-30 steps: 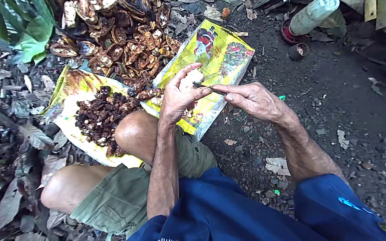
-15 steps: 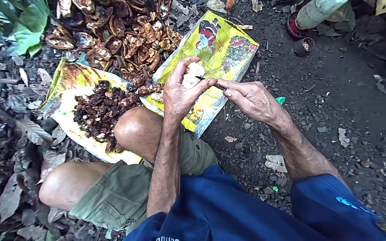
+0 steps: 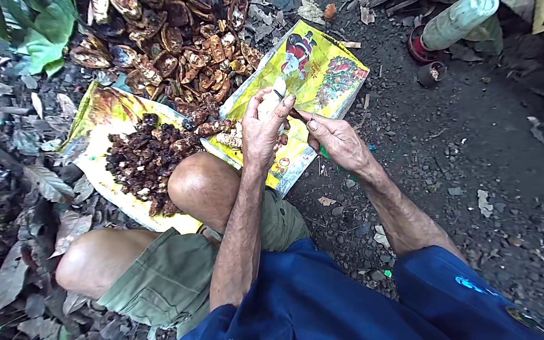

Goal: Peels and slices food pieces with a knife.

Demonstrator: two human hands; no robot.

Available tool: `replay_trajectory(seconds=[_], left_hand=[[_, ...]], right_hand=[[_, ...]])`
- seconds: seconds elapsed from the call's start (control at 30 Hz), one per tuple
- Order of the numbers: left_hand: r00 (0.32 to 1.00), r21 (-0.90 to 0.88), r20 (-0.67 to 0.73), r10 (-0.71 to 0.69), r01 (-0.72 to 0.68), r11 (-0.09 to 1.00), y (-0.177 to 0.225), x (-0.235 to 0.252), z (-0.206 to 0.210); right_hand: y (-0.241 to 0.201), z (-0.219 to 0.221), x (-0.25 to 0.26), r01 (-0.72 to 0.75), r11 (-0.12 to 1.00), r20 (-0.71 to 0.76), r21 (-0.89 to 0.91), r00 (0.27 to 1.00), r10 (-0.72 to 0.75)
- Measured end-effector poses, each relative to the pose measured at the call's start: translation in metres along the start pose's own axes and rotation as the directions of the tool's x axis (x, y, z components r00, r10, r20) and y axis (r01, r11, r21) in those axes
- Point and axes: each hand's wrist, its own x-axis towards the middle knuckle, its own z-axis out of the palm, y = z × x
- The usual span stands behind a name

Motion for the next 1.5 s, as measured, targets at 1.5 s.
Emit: replay_trajectory(seconds=[1.5], left_hand=[[0.942,0.032,0.334,-0.035,0.026,0.999,-0.004,0.003,-0.006]], right_hand=[[0.003,-0.100,-0.016,0.106,0.969,0.284,-0.225,0.958,-0.039]])
